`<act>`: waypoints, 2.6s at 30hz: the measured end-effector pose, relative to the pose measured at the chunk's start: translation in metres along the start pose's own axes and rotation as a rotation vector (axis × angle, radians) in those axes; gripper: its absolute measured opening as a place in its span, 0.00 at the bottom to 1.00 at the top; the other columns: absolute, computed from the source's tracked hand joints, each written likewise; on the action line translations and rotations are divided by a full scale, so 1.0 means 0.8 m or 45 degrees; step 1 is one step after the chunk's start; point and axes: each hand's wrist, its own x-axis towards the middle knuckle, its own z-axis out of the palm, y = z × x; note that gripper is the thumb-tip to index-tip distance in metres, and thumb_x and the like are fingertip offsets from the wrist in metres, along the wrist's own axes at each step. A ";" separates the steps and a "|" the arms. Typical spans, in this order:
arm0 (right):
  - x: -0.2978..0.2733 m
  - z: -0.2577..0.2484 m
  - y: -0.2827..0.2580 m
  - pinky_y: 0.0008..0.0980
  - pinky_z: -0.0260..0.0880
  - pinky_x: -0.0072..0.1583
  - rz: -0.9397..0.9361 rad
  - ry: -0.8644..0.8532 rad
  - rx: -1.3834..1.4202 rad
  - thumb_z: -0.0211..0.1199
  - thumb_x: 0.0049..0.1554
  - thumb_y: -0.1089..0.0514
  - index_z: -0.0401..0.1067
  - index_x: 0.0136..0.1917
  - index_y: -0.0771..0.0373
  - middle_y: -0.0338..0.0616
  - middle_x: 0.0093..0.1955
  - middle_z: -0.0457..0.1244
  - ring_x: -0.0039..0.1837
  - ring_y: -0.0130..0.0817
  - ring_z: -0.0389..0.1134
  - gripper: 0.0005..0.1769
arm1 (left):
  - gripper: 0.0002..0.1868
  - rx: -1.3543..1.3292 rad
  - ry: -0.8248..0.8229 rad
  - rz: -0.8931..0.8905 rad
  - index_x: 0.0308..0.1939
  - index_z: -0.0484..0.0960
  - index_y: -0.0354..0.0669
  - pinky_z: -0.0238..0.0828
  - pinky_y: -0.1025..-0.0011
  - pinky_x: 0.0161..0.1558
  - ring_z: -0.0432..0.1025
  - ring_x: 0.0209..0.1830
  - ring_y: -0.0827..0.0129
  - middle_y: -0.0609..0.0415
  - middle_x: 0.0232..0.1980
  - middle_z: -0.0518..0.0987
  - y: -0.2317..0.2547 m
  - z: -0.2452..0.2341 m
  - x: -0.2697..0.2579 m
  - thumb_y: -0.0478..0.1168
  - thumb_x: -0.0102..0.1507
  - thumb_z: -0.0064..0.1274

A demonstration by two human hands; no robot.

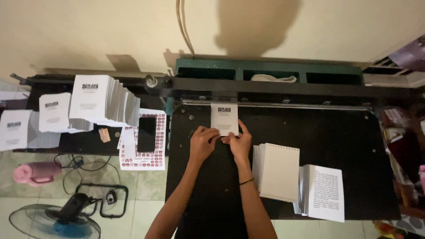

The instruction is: The person places sheets of paper into a binding machine, presses down the handle to bind them, and then removes the bound document. This process is repeated for multiple sets of papers.

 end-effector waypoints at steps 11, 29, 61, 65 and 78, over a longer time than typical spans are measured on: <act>-0.008 0.008 -0.007 0.40 0.80 0.37 -0.015 0.112 -0.235 0.58 0.57 0.73 0.61 0.79 0.60 0.67 0.47 0.67 0.40 0.54 0.75 0.37 | 0.04 0.030 -0.024 -0.056 0.31 0.88 0.50 0.73 0.68 0.41 0.76 0.39 0.60 0.62 0.38 0.87 0.011 -0.006 0.003 0.36 0.56 0.69; -0.011 0.012 -0.010 0.42 0.77 0.36 -0.076 0.110 -0.187 0.56 0.57 0.74 0.60 0.78 0.64 0.69 0.45 0.67 0.37 0.52 0.75 0.36 | 0.05 -0.041 -0.001 -0.015 0.31 0.89 0.48 0.75 0.69 0.43 0.76 0.38 0.60 0.59 0.37 0.87 0.012 -0.007 0.003 0.35 0.55 0.70; -0.170 -0.003 0.014 0.39 0.80 0.48 0.008 0.252 0.223 0.68 0.58 0.69 0.69 0.53 0.69 0.47 0.44 0.64 0.46 0.35 0.68 0.11 | 0.25 -0.823 0.001 -0.987 0.57 0.73 0.29 0.70 0.51 0.51 0.73 0.50 0.45 0.33 0.51 0.76 0.117 -0.077 -0.015 0.47 0.65 0.58; -0.181 -0.043 0.044 0.41 0.80 0.47 -0.111 0.089 0.241 0.70 0.57 0.65 0.68 0.49 0.67 0.45 0.41 0.66 0.44 0.32 0.69 0.11 | 0.15 -0.790 -0.018 -1.040 0.50 0.76 0.37 0.71 0.59 0.47 0.75 0.41 0.58 0.44 0.42 0.81 0.160 -0.093 -0.024 0.37 0.63 0.61; -0.238 -0.044 -0.023 0.37 0.70 0.61 -0.326 -0.029 0.632 0.63 0.56 0.72 0.71 0.58 0.62 0.47 0.55 0.70 0.60 0.35 0.69 0.17 | 0.23 -1.149 -0.025 -0.882 0.62 0.71 0.37 0.74 0.61 0.50 0.74 0.47 0.65 0.48 0.49 0.80 0.173 -0.080 -0.056 0.37 0.65 0.58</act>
